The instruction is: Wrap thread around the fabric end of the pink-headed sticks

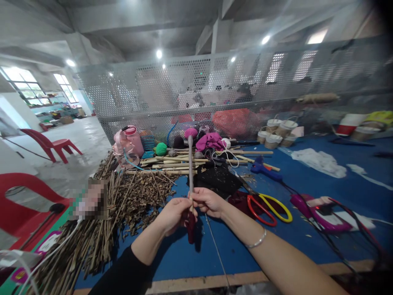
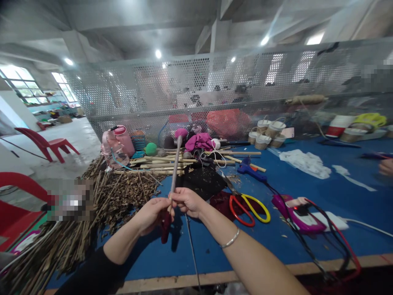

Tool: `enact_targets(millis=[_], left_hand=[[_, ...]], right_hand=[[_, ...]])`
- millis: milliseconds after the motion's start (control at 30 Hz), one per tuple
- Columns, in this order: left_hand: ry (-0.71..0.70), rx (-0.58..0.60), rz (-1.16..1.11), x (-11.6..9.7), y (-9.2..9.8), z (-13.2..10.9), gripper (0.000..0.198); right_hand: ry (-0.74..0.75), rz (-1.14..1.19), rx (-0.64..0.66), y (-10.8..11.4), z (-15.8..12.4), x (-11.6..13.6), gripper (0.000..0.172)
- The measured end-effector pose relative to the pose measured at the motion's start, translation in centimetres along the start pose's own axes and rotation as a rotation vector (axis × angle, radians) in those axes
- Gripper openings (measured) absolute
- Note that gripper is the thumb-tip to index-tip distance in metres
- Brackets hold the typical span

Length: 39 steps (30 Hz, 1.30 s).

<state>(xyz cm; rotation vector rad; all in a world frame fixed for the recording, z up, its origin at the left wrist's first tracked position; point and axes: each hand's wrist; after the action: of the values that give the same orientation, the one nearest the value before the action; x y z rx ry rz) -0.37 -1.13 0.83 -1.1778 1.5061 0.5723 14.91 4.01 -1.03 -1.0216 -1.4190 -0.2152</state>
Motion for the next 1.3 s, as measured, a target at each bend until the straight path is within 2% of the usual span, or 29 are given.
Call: enact_targets(millis=[67, 167, 233, 333, 533, 633, 733, 800, 967, 1100, 1200, 1300], left_hand=[[0.014, -0.094, 0.152, 0.3, 0.1, 0.1, 0.042], [-0.084, -0.191, 0.26, 0.6, 0.4, 0.2, 0.041], [-0.121, -0.144, 0.214, 0.6, 0.6, 0.2, 0.041], [-0.083, -0.045, 0.072, 0.4, 0.8, 0.1, 0.039], [0.025, 0.001, -0.156, 0.0, 0.5, -0.2, 0.035], [0.049, -0.033, -0.012, 0.1, 0.5, -0.1, 0.036], [-0.042, -0.185, 0.253, 0.4, 0.7, 0.0, 0.04], [-0.097, -0.233, 0.313, 0.4, 0.8, 0.1, 0.042], [-0.054, -0.074, 0.099, 0.1, 0.6, -0.2, 0.042], [-0.015, -0.007, -0.045, -0.1, 0.5, -0.4, 0.038], [-0.012, -0.121, 0.131, 0.0, 0.8, -0.4, 0.04], [-0.095, -0.277, 0.376, 0.2, 1.2, -0.1, 0.04]], right_hand=[[-0.003, -0.014, -0.031, -0.1, 0.2, -0.4, 0.033], [-0.014, -0.02, -0.032, -0.2, 0.3, -0.6, 0.032], [-0.02, 0.01, -0.001, 0.0, 0.2, -0.4, 0.029], [-0.033, 0.073, 0.06, 0.3, 0.0, 0.0, 0.029], [-0.067, 0.074, 0.043, 0.4, 0.2, -0.1, 0.031], [-0.032, 0.021, -0.012, -0.1, 0.4, -0.5, 0.03], [-0.024, -0.034, -0.066, -0.4, 0.5, -0.6, 0.032], [-0.032, -0.047, -0.061, -0.3, 0.5, -0.6, 0.032], [-0.046, 0.032, 0.056, 0.4, 0.2, -0.2, 0.03], [0.004, -0.003, 0.024, 0.0, 0.3, -0.1, 0.027], [0.023, -0.024, -0.056, -0.7, 0.5, -0.3, 0.033], [0.024, -0.038, -0.134, -1.0, 0.6, -0.6, 0.037]])
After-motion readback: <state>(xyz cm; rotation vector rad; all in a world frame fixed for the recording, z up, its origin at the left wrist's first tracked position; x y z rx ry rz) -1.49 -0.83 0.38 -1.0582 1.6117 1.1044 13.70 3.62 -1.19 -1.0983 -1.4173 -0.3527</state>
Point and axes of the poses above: each hand's wrist, its own z-axis towards the middle knuckle, its own y-axis out of the back of the hand, x = y × z, and after that the axes turned 4 degrees about x, right-handed
